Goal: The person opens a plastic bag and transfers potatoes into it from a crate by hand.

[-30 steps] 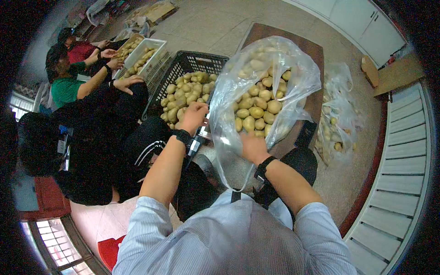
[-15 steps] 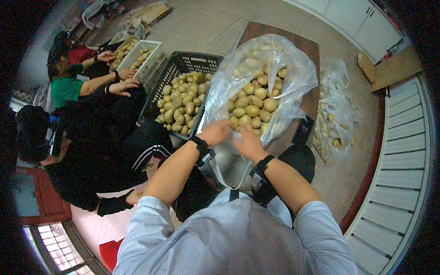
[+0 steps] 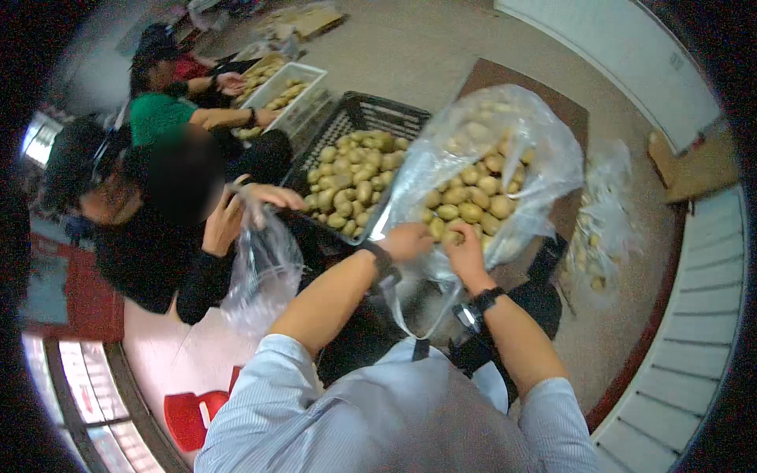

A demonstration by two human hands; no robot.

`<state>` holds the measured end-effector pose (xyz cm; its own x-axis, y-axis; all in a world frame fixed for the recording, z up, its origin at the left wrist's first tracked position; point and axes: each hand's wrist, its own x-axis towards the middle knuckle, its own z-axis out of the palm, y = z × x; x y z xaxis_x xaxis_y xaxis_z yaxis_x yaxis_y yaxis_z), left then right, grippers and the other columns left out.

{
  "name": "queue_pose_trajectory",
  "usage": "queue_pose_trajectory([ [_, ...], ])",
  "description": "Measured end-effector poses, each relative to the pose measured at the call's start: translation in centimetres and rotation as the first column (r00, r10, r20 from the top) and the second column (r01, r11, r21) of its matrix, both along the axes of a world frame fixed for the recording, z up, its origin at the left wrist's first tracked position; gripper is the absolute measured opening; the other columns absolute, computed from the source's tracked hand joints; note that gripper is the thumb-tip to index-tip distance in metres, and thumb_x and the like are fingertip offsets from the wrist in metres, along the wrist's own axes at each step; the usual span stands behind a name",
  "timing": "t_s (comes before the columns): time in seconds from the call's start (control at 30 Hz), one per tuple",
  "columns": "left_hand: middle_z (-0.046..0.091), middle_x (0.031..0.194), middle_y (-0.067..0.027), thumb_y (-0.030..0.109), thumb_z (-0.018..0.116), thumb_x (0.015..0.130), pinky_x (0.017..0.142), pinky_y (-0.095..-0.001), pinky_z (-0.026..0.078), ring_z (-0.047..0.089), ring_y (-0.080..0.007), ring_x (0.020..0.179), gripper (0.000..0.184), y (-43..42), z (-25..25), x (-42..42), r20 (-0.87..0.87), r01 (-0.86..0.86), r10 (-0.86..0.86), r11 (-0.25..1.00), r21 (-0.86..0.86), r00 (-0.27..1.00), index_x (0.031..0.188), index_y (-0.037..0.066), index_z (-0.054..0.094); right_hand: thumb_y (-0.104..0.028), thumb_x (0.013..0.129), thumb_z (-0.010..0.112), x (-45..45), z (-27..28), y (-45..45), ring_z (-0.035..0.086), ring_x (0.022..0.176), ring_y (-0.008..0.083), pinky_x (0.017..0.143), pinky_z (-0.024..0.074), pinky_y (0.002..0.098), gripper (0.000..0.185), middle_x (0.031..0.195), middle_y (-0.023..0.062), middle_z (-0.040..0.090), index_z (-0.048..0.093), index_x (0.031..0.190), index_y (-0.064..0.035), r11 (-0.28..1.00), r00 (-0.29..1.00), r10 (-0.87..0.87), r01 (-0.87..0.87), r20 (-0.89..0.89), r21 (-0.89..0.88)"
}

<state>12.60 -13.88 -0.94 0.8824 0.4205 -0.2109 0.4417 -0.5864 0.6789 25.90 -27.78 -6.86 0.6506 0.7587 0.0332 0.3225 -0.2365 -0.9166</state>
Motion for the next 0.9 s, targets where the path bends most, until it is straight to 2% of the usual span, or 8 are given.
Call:
queue_pose_trajectory([
  [0.17,0.066,0.084,-0.0122,0.040,0.057,0.089,0.050,-0.0349,0.052,0.065,-0.0209,0.062,0.044,-0.1,5.2,-0.3,-0.063,-0.236,0.235,0.847,-0.476,0.970,0.103,-0.001,0.062,0.001,0.080,0.063,-1.9,7.2,0.5,0.056,0.067,0.0077,0.061,0.0453,0.0217,0.034,0.087,0.0029,0.059,0.053,0.113,-0.0037,0.991,0.926,0.132,-0.113,-0.355,0.073],
  [0.23,0.063,0.078,-0.0087,0.039,0.055,0.090,0.044,-0.0292,0.050,0.061,-0.0164,0.055,0.041,-0.4,6.5,-0.4,-0.055,-0.263,0.339,0.605,-0.752,0.939,0.099,0.000,0.062,0.002,0.081,0.062,-2.1,9.2,0.8,0.055,0.067,0.0071,0.062,0.0451,0.0214,0.036,0.088,0.0026,0.059,0.051,0.115,-0.0034,0.983,0.932,0.184,-0.181,-0.312,0.037],
  [0.4,0.057,0.074,-0.0050,0.031,0.058,0.089,0.044,-0.0256,0.048,0.057,-0.0120,0.052,0.028,0.9,4.7,0.1,-0.056,-0.210,0.309,0.492,-0.845,0.950,0.098,0.004,0.057,0.005,0.083,0.057,-2.5,10.2,1.7,0.055,0.075,0.0050,0.068,0.0454,0.0217,0.038,0.093,0.0020,0.060,0.049,0.119,-0.0024,0.965,0.919,0.246,-0.200,-0.309,0.173],
  [0.47,0.056,0.073,-0.0039,0.025,0.059,0.089,0.043,-0.0270,0.048,0.057,-0.0127,0.053,0.025,1.6,3.7,0.2,-0.017,-0.160,0.371,0.360,-0.919,0.928,0.099,0.003,0.055,0.002,0.083,0.057,-1.6,9.5,1.1,0.058,0.080,0.0117,0.070,0.0469,0.0266,0.034,0.094,0.0071,0.062,0.051,0.117,-0.0018,0.968,0.943,0.236,-0.205,-0.237,0.148],
  [0.53,0.055,0.073,-0.0031,0.024,0.059,0.087,0.043,-0.0274,0.048,0.057,-0.0140,0.053,0.019,1.8,4.7,0.0,-0.004,-0.175,0.449,0.339,-0.924,0.893,0.091,0.005,0.057,-0.003,0.085,0.056,-0.3,7.4,0.7,0.061,0.080,0.0183,0.070,0.0484,0.0308,0.032,0.096,0.0088,0.062,0.054,0.116,-0.0006,0.978,0.962,0.181,-0.197,0.202,0.063],
  [0.57,0.054,0.073,-0.0029,0.021,0.059,0.087,0.044,-0.0284,0.049,0.057,-0.0146,0.054,0.017,2.1,5.1,-0.1,-0.009,-0.180,0.512,0.285,-0.941,0.859,0.092,0.005,0.056,-0.006,0.084,0.058,-0.9,10.2,0.3,0.063,0.081,0.0317,0.072,0.0491,0.0390,0.024,0.094,0.0163,0.063,0.058,0.107,0.0000,0.986,0.939,0.163,-0.162,0.302,-0.027],
  [0.67,0.052,0.075,-0.0031,0.019,0.059,0.087,0.047,-0.0303,0.050,0.057,-0.0164,0.058,0.016,3.6,4.5,-0.4,0.002,-0.161,0.580,0.229,-0.960,0.814,0.096,0.006,0.055,-0.011,0.084,0.058,0.2,9.2,-0.8,0.061,0.089,0.0394,0.075,0.0483,0.0444,0.017,0.098,0.0207,0.063,0.058,0.097,-0.0009,0.957,0.905,0.226,-0.138,0.361,-0.254],
  [0.9,0.053,0.106,-0.0101,0.023,0.056,0.092,0.068,-0.0368,0.053,0.056,-0.0261,0.084,0.030,7.4,2.7,-2.0,-0.033,-0.202,0.793,0.115,-0.973,0.609,0.117,0.010,0.048,-0.012,0.081,0.054,0.0,5.0,-2.2,0.065,0.070,0.0375,0.062,0.0525,0.0482,0.013,0.085,0.0187,0.065,0.062,0.087,-0.0039,0.811,0.691,0.448,-0.047,0.567,-0.583],
])
